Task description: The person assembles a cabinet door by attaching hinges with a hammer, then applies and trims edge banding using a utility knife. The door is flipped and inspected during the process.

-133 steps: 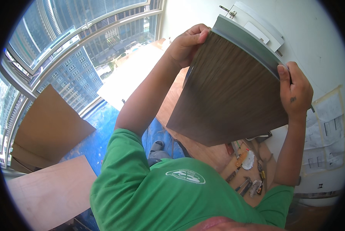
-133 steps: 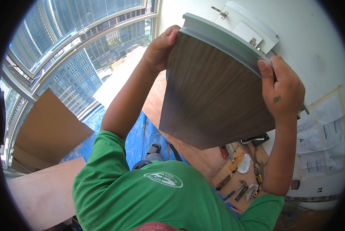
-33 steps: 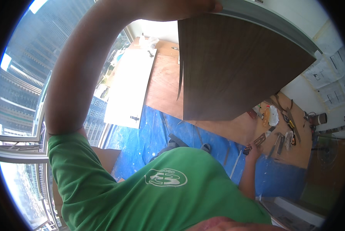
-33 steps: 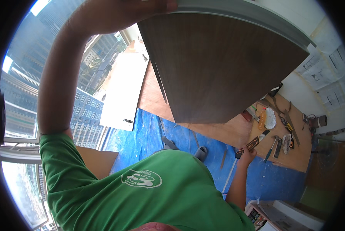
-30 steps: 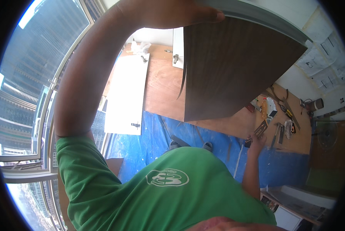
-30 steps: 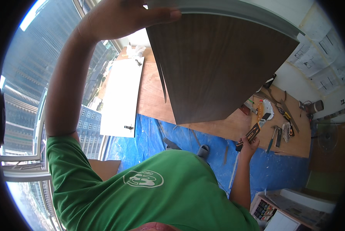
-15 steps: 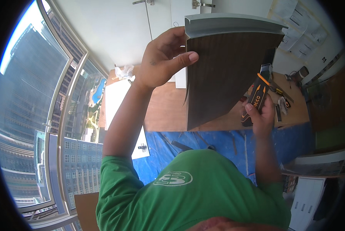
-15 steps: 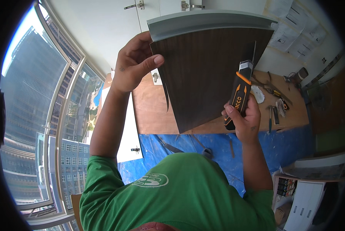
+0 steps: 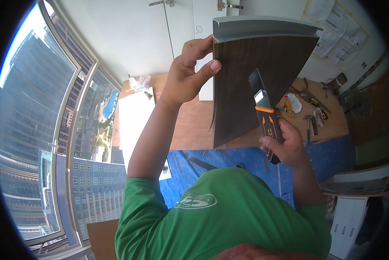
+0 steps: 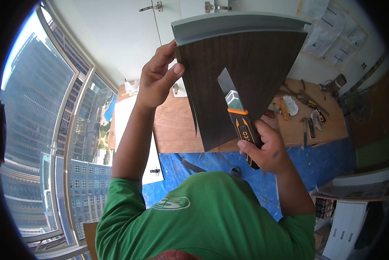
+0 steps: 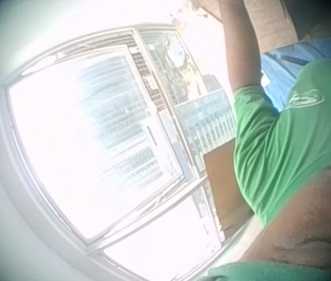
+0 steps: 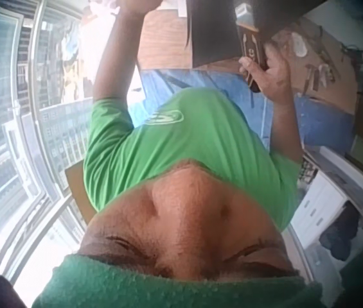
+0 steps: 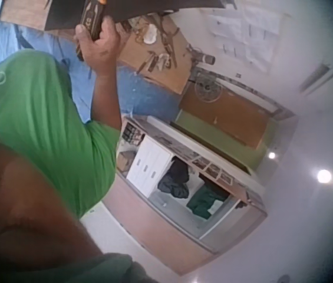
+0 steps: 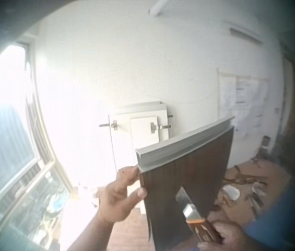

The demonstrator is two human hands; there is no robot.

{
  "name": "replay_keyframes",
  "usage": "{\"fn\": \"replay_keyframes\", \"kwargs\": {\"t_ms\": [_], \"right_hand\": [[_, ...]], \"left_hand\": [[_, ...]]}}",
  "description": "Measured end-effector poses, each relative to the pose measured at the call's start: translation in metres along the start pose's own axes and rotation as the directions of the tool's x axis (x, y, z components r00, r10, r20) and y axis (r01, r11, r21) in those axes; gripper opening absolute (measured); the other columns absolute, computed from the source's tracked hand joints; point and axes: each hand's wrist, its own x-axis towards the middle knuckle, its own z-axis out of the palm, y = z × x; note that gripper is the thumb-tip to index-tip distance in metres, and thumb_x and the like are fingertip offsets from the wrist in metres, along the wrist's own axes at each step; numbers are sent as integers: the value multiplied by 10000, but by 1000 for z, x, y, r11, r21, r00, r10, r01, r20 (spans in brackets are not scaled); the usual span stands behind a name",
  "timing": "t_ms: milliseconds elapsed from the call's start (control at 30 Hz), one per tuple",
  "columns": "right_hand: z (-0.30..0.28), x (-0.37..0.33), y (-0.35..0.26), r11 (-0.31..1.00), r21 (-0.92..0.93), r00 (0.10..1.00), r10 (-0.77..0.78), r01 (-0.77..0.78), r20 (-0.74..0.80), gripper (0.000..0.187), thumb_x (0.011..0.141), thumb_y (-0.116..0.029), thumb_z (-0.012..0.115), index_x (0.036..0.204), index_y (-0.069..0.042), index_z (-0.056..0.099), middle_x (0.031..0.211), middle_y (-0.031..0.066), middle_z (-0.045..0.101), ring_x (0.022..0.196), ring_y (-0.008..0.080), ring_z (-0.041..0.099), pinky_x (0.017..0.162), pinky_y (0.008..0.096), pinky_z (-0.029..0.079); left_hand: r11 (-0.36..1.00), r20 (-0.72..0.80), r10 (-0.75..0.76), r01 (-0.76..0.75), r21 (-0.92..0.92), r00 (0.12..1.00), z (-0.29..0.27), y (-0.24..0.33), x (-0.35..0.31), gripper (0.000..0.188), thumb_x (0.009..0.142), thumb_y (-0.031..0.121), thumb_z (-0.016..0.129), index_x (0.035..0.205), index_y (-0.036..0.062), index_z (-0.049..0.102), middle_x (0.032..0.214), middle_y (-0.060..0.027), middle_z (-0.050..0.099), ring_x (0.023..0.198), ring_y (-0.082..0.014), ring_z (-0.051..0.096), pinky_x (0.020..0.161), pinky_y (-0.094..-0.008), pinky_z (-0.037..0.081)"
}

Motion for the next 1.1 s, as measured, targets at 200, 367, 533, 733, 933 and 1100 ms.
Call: {"fn": "replay_keyframes", "kwargs": {"t_ms": [200, 367, 533, 733, 933, 1100], "right_hand": [[3, 1, 8, 998, -5, 997, -65, 65, -29, 228, 917, -33, 711, 1097, 22, 583, 852, 33, 635, 756, 89, 657, 666, 267, 550], [-5, -2, 0, 974, -110, 977, -205, 197, -63, 294, 913, -45, 713, 1162, 38, 582, 909, 54, 661, 766, 80, 650, 698, 262, 547], [-17, 24, -43, 832, -85, 816, -554, 548, -166, 572, 935, -158, 670, 1412, 90, 474, 1182, 224, 664, 741, 131, 682, 651, 262, 578], [-32, 82, -122, 783, -154, 771, -621, 602, -141, 515, 991, -190, 586, 1433, 54, 485, 1329, 224, 628, 735, 128, 678, 600, 239, 556], [-24, 116, -120, 803, -140, 811, -586, 580, -3, 469, 987, -157, 585, 1423, 3, 518, 1423, 174, 607, 774, 121, 676, 650, 241, 543], [-23, 112, -119, 828, -128, 834, -551, 545, -12, 460, 987, -147, 569, 1414, 18, 515, 1469, 145, 578, 786, 124, 681, 654, 238, 546]], "left_hand": [[989, 5, 126, -126, -72, 992, 5, -15, -9, 563, 993, 209, 700, 1517, 108, 519, 1650, -170, 282, 1510, -322, 341, 1167, -502, 372], [983, -69, 178, -181, -40, 982, 23, -20, -20, 500, 1031, 246, 648, 1495, 98, 537, 1619, -152, 226, 1433, -274, 399, 1103, -433, 448], [982, -183, 125, -96, 162, 975, 36, -22, -38, 475, 1045, 246, 630, 1476, 70, 539, 1386, -107, 390, 1213, -182, 508, 996, -359, 497], [985, -294, -89, 39, -170, 952, 66, -8, -59, 393, 1003, 116, 687, 1345, -41, 574, 1273, -112, 582, 1163, -186, 598, 979, -341, 520], [982, -389, -190, 171, -81, 901, 70, -26, -102, 286, 1000, 80, 694, 1249, -54, 655, 1128, -93, 711, 1067, -158, 671, 933, -300, 554], [903, -350, -351, 215, -371, 868, 67, -38, -108, 254, 1005, 115, 700, 1213, -31, 694, 1096, -59, 723, 1026, -127, 655, 929, -276, 521]]}}
